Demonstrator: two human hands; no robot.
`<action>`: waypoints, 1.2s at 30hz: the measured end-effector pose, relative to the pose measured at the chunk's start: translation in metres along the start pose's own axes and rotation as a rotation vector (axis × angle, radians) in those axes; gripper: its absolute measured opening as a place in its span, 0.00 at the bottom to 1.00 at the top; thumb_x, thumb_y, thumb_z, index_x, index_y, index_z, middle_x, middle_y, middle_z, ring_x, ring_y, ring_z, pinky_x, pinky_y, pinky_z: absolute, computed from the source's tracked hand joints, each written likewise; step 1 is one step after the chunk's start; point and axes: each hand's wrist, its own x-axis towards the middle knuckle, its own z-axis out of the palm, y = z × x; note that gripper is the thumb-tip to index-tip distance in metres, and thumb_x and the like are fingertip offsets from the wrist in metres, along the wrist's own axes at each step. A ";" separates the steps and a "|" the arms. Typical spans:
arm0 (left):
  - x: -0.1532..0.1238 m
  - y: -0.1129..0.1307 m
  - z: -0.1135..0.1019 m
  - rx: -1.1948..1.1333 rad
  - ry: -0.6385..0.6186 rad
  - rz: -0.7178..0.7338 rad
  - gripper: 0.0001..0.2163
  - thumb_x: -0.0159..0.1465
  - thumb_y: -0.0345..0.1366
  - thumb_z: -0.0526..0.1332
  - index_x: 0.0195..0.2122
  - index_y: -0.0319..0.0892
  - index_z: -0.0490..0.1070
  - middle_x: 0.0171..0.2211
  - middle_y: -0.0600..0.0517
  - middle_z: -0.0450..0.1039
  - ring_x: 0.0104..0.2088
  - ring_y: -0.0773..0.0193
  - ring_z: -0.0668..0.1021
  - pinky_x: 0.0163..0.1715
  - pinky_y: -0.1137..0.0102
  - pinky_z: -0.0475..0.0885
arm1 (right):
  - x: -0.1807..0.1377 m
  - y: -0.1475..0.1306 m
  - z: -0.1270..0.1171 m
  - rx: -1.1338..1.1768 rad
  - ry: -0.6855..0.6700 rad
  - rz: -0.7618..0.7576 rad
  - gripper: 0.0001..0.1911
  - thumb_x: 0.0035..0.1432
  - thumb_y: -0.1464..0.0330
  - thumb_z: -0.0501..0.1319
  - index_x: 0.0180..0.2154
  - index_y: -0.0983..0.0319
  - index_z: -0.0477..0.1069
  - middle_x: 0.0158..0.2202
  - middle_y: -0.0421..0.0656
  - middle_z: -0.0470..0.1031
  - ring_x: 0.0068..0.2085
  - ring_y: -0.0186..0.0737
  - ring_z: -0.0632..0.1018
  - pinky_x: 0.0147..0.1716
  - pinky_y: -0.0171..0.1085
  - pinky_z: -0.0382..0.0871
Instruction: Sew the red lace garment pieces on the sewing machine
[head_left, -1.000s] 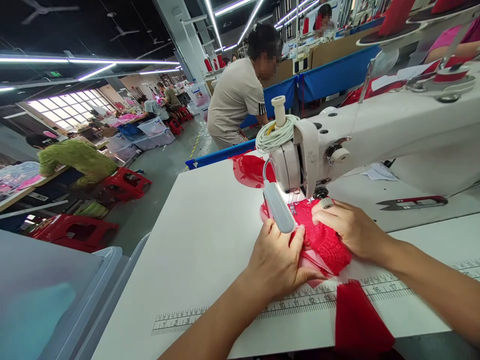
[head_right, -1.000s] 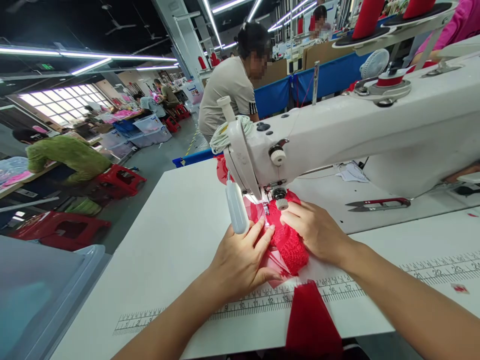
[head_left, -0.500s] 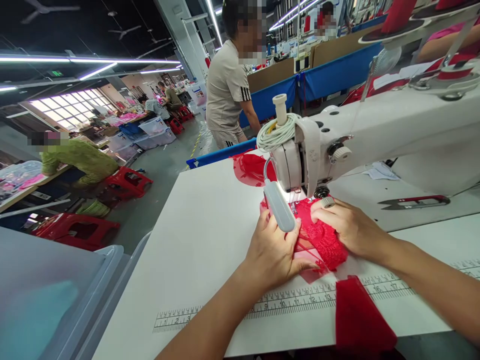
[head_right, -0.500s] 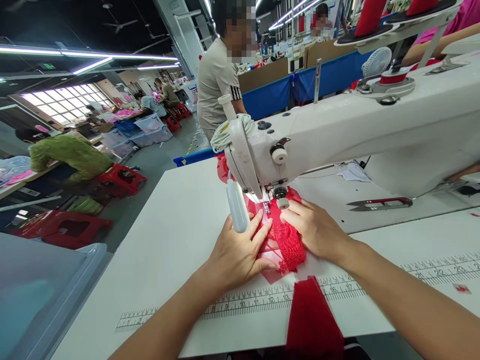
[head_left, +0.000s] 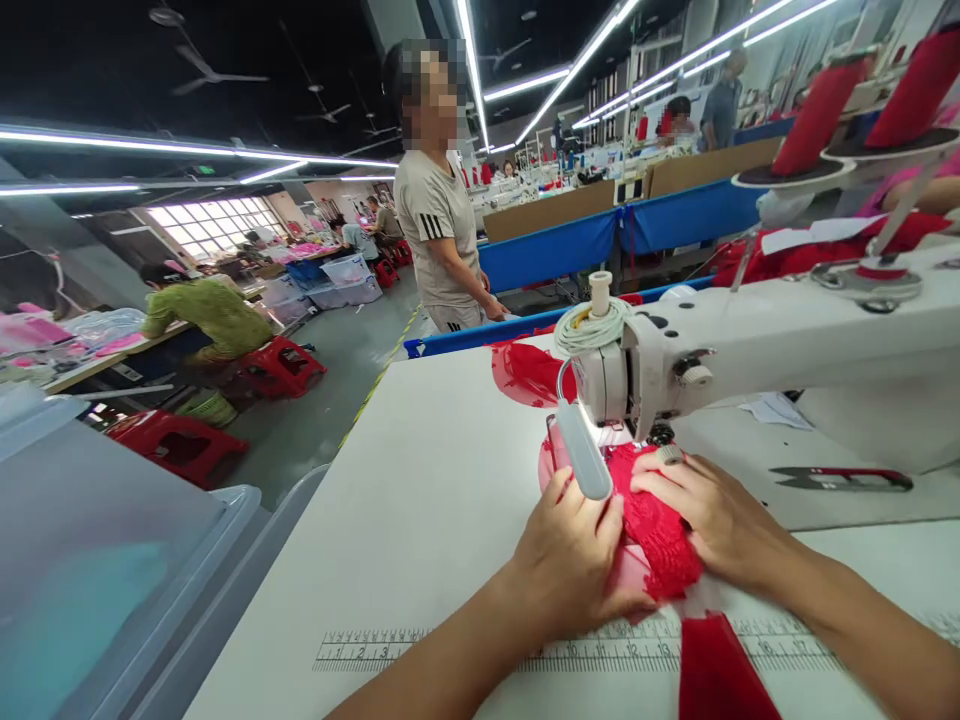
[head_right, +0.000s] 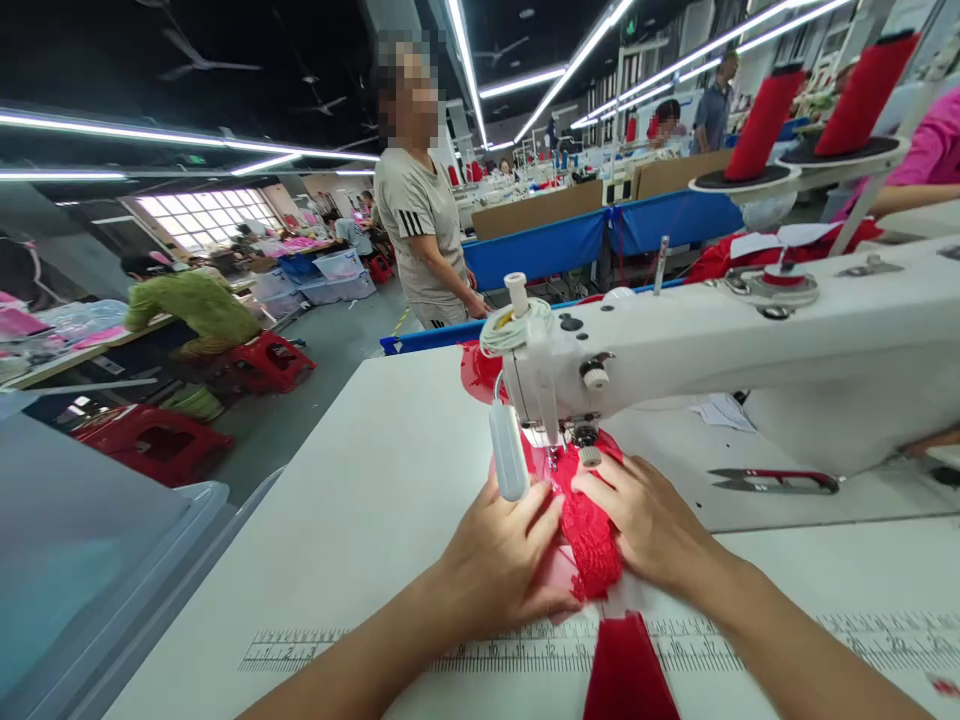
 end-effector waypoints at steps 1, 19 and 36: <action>0.001 0.002 0.000 0.008 0.005 0.022 0.29 0.64 0.60 0.50 0.38 0.35 0.72 0.34 0.44 0.73 0.32 0.56 0.75 0.41 0.56 0.68 | -0.002 0.001 0.001 -0.023 0.016 -0.012 0.21 0.47 0.80 0.50 0.38 0.59 0.73 0.43 0.47 0.77 0.39 0.45 0.76 0.37 0.43 0.72; 0.003 -0.002 0.004 -0.149 -0.101 -0.074 0.08 0.61 0.23 0.52 0.29 0.41 0.65 0.34 0.50 0.71 0.30 0.66 0.72 0.20 0.74 0.63 | -0.001 -0.008 -0.003 0.162 -0.048 -0.179 0.06 0.59 0.72 0.51 0.35 0.59 0.65 0.33 0.45 0.69 0.31 0.42 0.69 0.28 0.38 0.64; 0.024 -0.027 -0.005 -1.174 -0.298 -0.566 0.18 0.67 0.42 0.52 0.21 0.44 0.52 0.17 0.59 0.57 0.18 0.72 0.63 0.19 0.74 0.59 | -0.001 -0.011 -0.001 -0.105 0.213 -0.070 0.14 0.65 0.72 0.54 0.52 0.61 0.65 0.43 0.45 0.79 0.34 0.39 0.80 0.22 0.34 0.66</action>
